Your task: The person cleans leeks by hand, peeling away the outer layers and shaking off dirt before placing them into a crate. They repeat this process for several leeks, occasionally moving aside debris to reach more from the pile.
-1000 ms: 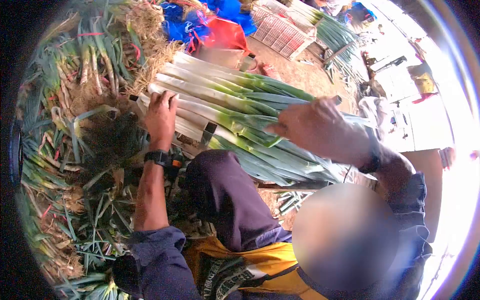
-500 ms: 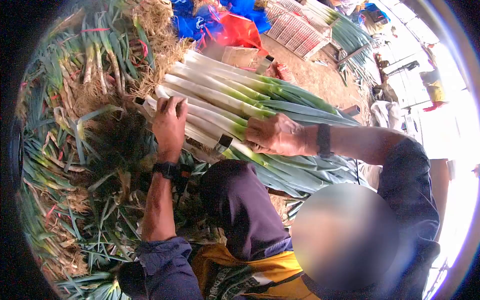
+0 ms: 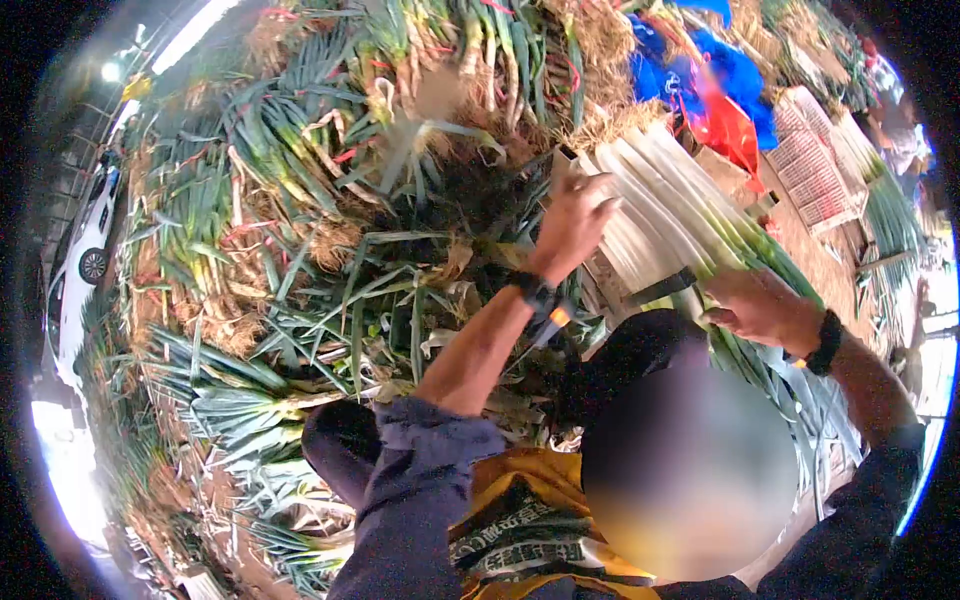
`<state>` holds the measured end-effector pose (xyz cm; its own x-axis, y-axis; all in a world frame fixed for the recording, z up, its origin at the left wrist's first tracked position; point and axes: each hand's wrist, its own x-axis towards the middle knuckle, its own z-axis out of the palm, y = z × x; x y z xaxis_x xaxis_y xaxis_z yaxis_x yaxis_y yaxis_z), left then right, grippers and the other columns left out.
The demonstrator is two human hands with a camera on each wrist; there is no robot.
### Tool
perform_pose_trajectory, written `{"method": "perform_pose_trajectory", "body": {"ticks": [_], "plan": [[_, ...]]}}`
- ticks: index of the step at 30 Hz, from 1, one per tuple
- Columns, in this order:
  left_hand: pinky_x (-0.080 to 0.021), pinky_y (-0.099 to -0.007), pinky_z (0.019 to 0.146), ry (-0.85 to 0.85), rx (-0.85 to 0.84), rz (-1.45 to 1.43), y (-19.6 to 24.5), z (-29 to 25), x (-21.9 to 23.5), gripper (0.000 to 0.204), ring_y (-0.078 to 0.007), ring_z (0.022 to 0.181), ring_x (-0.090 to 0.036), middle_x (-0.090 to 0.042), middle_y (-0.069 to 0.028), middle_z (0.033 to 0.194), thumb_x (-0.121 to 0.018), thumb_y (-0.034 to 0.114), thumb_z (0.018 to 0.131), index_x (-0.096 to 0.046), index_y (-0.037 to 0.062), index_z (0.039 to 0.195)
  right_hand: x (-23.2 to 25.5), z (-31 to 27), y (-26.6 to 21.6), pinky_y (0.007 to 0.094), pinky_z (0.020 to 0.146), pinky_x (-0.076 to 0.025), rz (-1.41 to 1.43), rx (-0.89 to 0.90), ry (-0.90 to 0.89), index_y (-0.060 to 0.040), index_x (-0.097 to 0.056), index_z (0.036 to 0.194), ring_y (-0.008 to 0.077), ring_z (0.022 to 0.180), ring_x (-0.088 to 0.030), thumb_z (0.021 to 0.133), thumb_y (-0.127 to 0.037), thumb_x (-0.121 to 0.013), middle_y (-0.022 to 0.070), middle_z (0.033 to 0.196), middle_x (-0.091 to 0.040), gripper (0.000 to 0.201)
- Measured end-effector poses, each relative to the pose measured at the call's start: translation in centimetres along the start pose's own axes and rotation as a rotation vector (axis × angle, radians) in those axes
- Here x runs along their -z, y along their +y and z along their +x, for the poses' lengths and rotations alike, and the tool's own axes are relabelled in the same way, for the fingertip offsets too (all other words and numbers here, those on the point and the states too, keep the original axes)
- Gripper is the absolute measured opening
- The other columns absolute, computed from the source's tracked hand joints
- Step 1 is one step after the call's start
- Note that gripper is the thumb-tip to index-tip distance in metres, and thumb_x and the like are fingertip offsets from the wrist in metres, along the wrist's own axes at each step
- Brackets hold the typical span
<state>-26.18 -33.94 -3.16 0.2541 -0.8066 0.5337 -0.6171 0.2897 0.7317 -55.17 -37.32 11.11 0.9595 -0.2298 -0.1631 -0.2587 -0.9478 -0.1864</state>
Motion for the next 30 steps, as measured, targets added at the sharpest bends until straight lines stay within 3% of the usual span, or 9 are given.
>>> {"method": "perform_pose_trajectory", "body": {"ticks": [1,4,7,12,14,19,25,27,30], "plan": [[-0.053,-0.0442,0.089,0.005,0.039,-0.002,0.1,-0.8,2.1,0.037,-0.0367,0.102,-0.063,-0.064,-0.0224,0.114,-0.070,0.023,0.094,-0.065,0.0042,0.125,1.8,1.0,-0.4,0.0476,0.079,-0.051,-0.018,-0.045,-0.150,-0.0035,-0.064,0.100,0.0371,0.089,-0.065,0.087,-0.024,-0.075,0.0166,0.093,-0.062,0.027],[-0.054,-0.0378,0.084,0.041,0.085,-0.026,-0.7,-2.8,8.5,0.039,-0.0265,0.099,-0.064,-0.069,-0.0181,0.113,-0.069,0.022,0.095,-0.064,0.0001,0.127,5.5,7.3,-4.5,0.0459,0.078,-0.053,0.080,-0.060,0.121,-0.0013,-0.065,0.107,0.0365,0.089,-0.067,0.093,-0.031,-0.070,0.0166,0.097,-0.064,0.033],[-0.054,-0.0311,0.079,0.131,0.662,-0.604,5.3,-3.8,17.1,0.040,-0.0209,0.097,-0.064,-0.067,-0.0138,0.113,-0.068,0.018,0.095,-0.062,-0.0017,0.129,6.4,15.6,-6.9,0.0453,0.080,-0.054,0.161,0.103,0.199,-0.0030,-0.067,0.111,0.0366,0.091,-0.068,0.095,-0.029,-0.069,0.0163,0.098,-0.067,0.031],[-0.051,-0.0263,0.076,0.307,0.523,-0.524,8.7,-9.6,26.1,0.023,-0.0117,0.090,-0.062,-0.068,-0.0044,0.108,-0.059,0.013,0.101,-0.066,0.0052,0.122,-1.0,32.4,-9.1,0.0464,0.079,-0.053,0.101,0.303,0.069,-0.0030,-0.068,0.103,0.0397,0.090,-0.066,0.095,-0.031,-0.068,0.0193,0.096,-0.067,0.029],[-0.051,-0.0265,0.078,0.420,0.838,-0.899,7.7,-11.7,27.7,0.021,-0.0121,0.092,-0.063,-0.069,-0.0034,0.106,-0.061,0.012,0.101,-0.066,0.0056,0.120,-4.2,38.0,-11.7,0.0477,0.081,-0.052,0.113,0.242,0.011,-0.0020,-0.068,0.102,0.0401,0.092,-0.065,0.094,-0.031,-0.067,0.0203,0.096,-0.066,0.030],[-0.050,-0.0257,0.079,0.505,1.111,-0.991,6.7,-14.7,28.3,0.019,-0.0098,0.087,-0.062,-0.068,-0.0010,0.102,-0.063,0.016,0.102,-0.065,0.0061,0.118,-17.5,52.5,-13.3,0.0581,0.077,-0.049,0.191,0.462,0.302,-0.0018,-0.062,0.096,0.0444,0.087,-0.064,0.093,-0.030,-0.066,0.0205,0.091,-0.065,0.029],[-0.049,-0.0236,0.069,0.573,1.155,-1.021,4.8,-14.3,31.9,0.024,-0.0077,0.085,-0.061,-0.066,0.0002,0.099,-0.061,0.020,0.105,-0.063,0.0042,0.122,-18.2,60.3,-18.1,0.0568,0.082,-0.051,0.455,-0.070,0.172,-0.0004,-0.062,0.113,0.0456,0.103,-0.063,0.093,-0.012,-0.060,0.0251,0.115,-0.062,0.023],[-0.048,-0.0226,0.068,0.566,1.106,-0.933,4.6,-13.5,32.7,0.024,-0.0079,0.082,-0.060,-0.064,0.0001,0.096,-0.060,0.021,0.105,-0.063,0.0042,0.122,-22.4,64.4,-16.6,0.0550,0.067,-0.050,0.301,-0.051,0.241,-0.0042,-0.060,0.120,0.0418,0.083,-0.066,0.096,-0.017,-0.057,0.0203,0.087,-0.064,0.027],[-0.048,-0.0237,0.069,0.574,1.240,-0.996,3.9,-13.5,34.0,0.024,-0.0106,0.082,-0.059,-0.061,-0.0036,0.099,-0.057,0.015,0.106,-0.060,-0.0006,0.124,-27.0,68.6,-15.8,0.0517,0.073,-0.053,0.060,-0.069,0.309,-0.0087,-0.047,0.146,0.0378,0.092,-0.068,0.098,-0.019,-0.052,0.0193,0.100,-0.067,0.049]]}}
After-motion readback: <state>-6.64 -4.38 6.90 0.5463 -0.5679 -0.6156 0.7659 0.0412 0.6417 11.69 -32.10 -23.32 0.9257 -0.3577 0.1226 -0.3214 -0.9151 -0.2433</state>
